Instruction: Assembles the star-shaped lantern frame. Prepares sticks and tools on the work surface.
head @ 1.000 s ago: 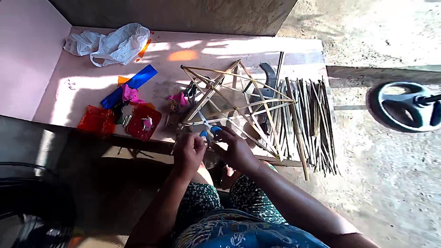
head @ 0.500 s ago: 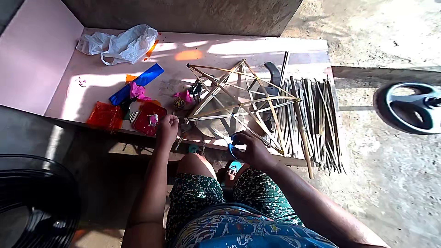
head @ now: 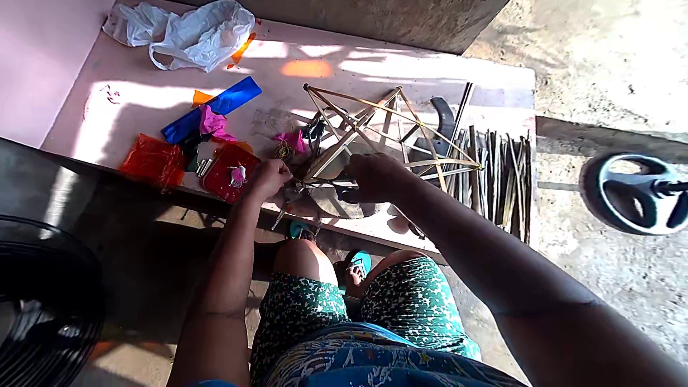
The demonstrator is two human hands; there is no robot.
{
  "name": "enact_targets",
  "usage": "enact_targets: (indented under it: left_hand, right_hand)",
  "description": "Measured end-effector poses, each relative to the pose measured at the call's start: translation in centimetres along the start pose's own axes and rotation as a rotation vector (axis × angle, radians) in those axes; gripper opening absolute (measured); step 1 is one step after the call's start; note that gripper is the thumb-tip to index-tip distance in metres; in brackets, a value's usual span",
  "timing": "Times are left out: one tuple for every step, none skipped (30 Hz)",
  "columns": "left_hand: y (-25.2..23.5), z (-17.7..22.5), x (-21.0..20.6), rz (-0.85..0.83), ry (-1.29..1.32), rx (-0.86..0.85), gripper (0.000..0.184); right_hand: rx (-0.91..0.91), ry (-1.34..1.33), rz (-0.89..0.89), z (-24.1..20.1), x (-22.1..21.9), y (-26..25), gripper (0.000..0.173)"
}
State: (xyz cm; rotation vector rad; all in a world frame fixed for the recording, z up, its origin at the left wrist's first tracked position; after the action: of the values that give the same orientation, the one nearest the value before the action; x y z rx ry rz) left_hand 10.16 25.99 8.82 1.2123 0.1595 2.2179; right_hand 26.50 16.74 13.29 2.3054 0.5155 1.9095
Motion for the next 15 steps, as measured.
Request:
enact_targets:
  left_hand:
    - [0.0,0.5,0.1,-0.004,-0.022,-0.033,0.023]
    - [0.0,1.1,0.3,-0.011,-0.045,-0.064,0.023]
    - [0.1,1.7,0.4,-0.025,-0.072,-0.09,0.022]
    - [0.2,2.3,0.5,-0.039,-0.096,-0.117,0.022]
    - [0.3,2.8,0.5,-0.051,-0.122,-0.141,0.021]
    - [0.4,3.3,0.6,-0.066,-0.149,-0.16,0.021]
    - [0.5,3.7,0.6,-0.075,-0.172,-0.176,0.022]
    - [0.6,4.1,0.6,-0.087,-0.194,-0.194,0.022]
    - [0.6,4.3,0.5,-0.095,-0.213,-0.211,0.021]
    - [0.6,4.5,0.5,-0.098,-0.229,-0.228,0.021]
    - [0.6,4.7,0.4,-0.1,-0.242,-0.241,0.02]
    - [0.6,4.8,0.4,-0.102,-0.25,-0.251,0.02]
    - [0.5,4.8,0.4,-0.107,-0.257,-0.258,0.02]
    - [0.5,4.9,0.4,-0.113,-0.266,-0.264,0.02]
    - [0.5,5.0,0.3,-0.117,-0.272,-0.27,0.02]
  right_hand:
    - [0.0,0.014,-0.024,-0.2,0.0,-0.4,0.051]
    - [-0.002,0.025,-0.048,-0.3,-0.1,-0.8,0.051]
    - [-0.003,0.036,-0.069,-0.4,-0.2,-1.1,0.051]
    - [-0.001,0.047,-0.084,-0.5,-0.3,-1.4,0.052]
    - [0.004,0.048,-0.092,-0.7,-0.4,-1.7,0.052]
    - [0.016,0.047,-0.09,-0.8,-0.5,-2.0,0.052]
    - [0.028,0.039,-0.082,-0.9,-0.5,-2.2,0.052]
    - [0.043,0.033,-0.071,-1.1,-0.5,-2.4,0.052]
    - [0.062,0.04,-0.058,-1.2,-0.6,-2.7,0.052]
    - [0.064,0.047,-0.072,-1.3,-0.7,-2.9,0.053]
    - [0.062,0.054,-0.089,-1.4,-0.9,-3.2,0.053]
    - [0.059,0.056,-0.102,-1.5,-1.0,-3.4,0.053]
    - [0.055,0.055,-0.107,-1.5,-1.1,-3.6,0.052]
    - [0.052,0.058,-0.112,-1.6,-1.2,-3.8,0.051]
    - [0.055,0.059,-0.112,-1.8,-1.2,-4.0,0.052]
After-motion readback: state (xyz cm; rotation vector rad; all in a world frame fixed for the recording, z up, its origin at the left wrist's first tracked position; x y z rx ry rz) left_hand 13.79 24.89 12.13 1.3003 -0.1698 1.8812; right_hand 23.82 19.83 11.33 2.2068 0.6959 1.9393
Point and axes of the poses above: each hand's wrist, its own y-axis away from the middle knuckle, its own x-axis out of the back of the hand, z = x × y, the point moved 10 cm from there along -y, towards the middle knuckle, and after that the axes turned 7 degrees about z, right-handed, at the moved point
